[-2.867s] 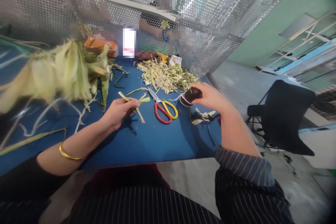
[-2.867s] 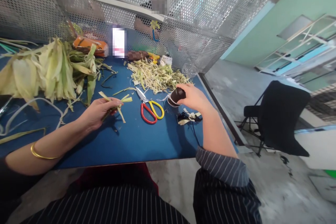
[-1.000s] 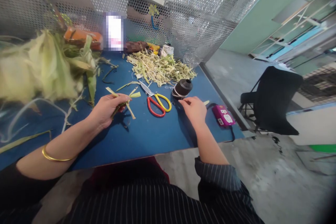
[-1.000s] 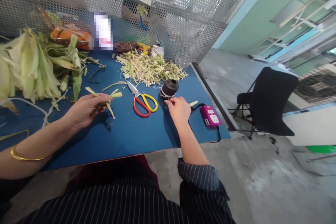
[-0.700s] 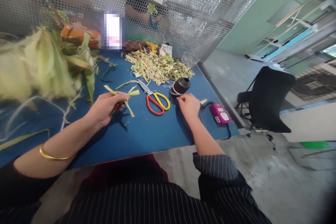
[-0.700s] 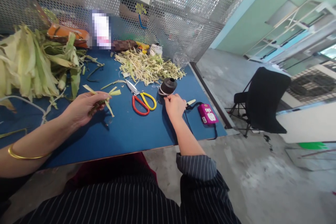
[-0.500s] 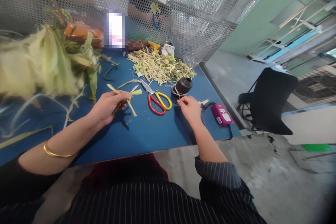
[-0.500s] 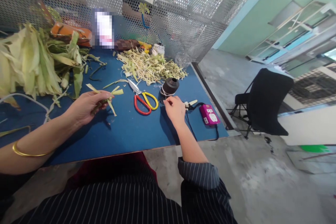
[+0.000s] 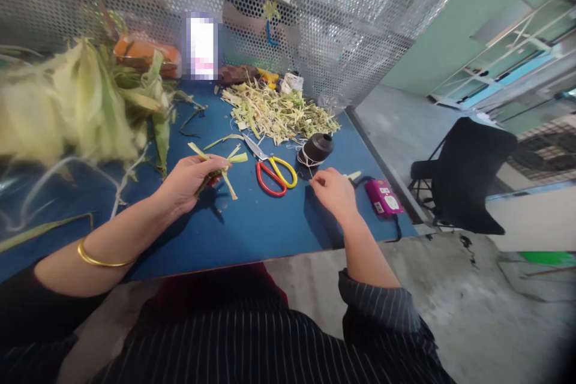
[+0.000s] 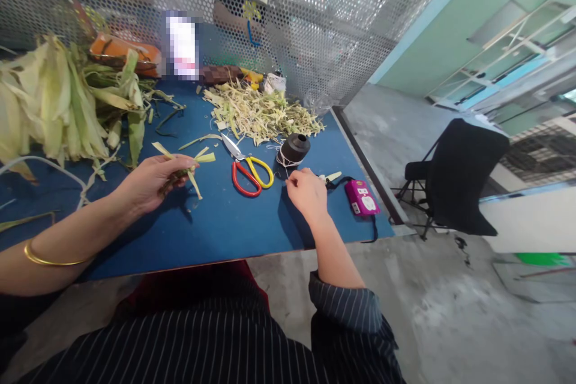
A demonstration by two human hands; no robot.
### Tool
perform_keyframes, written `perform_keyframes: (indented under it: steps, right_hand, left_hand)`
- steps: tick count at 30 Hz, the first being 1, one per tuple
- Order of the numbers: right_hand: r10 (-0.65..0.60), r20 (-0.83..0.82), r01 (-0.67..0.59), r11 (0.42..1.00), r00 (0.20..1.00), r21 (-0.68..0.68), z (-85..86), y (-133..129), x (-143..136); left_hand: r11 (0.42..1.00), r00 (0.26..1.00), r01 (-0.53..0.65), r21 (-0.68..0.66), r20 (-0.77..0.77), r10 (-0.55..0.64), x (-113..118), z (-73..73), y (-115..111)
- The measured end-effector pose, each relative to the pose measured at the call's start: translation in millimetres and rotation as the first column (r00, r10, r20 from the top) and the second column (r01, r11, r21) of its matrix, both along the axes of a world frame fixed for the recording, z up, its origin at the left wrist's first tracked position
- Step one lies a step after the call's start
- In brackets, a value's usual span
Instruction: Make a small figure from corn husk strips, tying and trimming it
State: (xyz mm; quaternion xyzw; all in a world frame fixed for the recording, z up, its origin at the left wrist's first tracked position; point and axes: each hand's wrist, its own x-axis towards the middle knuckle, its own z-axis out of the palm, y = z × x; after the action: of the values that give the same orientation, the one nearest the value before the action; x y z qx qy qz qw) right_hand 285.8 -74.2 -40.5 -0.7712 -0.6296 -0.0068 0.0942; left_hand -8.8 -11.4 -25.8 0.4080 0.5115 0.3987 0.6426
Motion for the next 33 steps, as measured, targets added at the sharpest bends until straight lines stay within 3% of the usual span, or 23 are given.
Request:
perform_keyframes:
  steps: [3, 6, 9, 13, 16, 19, 21, 26, 29, 31, 33]
  right_hand:
    - [-0.125, 0.064, 0.117, 0.987, 0.990, 0.109, 11.3, 4, 4]
    - [-0.280, 0.000, 0.267, 0.913, 0.960, 0.309, 23.9, 22, 2]
    - [-0.294, 0.023, 0.280, 0.929, 0.955, 0.241, 32.4, 47, -2]
    - [-0.190, 0.079, 0.184, 0.980, 0.979, 0.083, 41.2, 65, 6]
    - [0.077, 0.002, -0.077, 0.997, 0.997, 0.006, 51.3, 65, 26]
    - [0.378, -0.117, -0.385, 0.922, 0.918, -0.042, 62.6, 65, 46]
    - [0.464, -0.112, -0.472, 0.879, 0.879, -0.070, 68.0, 67, 53]
    - [0.497, -0.026, -0.494, 0.853, 0.867, -0.167, 69.4, 73, 51]
    - [0.459, -0.023, -0.456, 0.873, 0.888, -0.174, 65.2, 71, 45]
    - [0.373, -0.012, -0.372, 0.918, 0.928, -0.137, 60.6, 67, 41]
    - [0.213, 0.034, -0.211, 0.976, 0.976, -0.060, 54.4, 64, 36]
  left_hand:
    - [1.000, 1.000, 0.004, -0.015, 0.016, -0.004, 0, -1.8, 0]
    - [1.000, 1.000, 0.018, -0.001, 0.021, -0.018, 0, -4.8, 2]
    - [1.000, 1.000, 0.005, -0.002, 0.024, -0.005, 0, -6.2, 3]
    - [1.000, 1.000, -0.001, -0.004, 0.031, 0.001, -1, -4.9, 3]
    - [1.000, 0.999, 0.020, 0.013, 0.029, -0.021, 0, -3.9, 2]
    - [0.999, 0.999, 0.044, 0.023, 0.022, -0.045, 2, -3.4, 0]
    - [0.998, 0.998, 0.053, 0.020, 0.023, -0.053, 2, -3.2, -1]
    - [0.999, 0.999, 0.035, 0.011, 0.015, -0.035, 2, -4.3, 0]
    - [0.999, 0.999, 0.030, 0.015, 0.019, -0.030, 1, -5.4, 1]
    - [0.999, 0.999, 0.031, 0.016, 0.022, -0.031, 2, -5.2, 0]
    - [0.999, 0.999, 0.039, 0.012, 0.021, -0.039, 2, -4.5, -1]
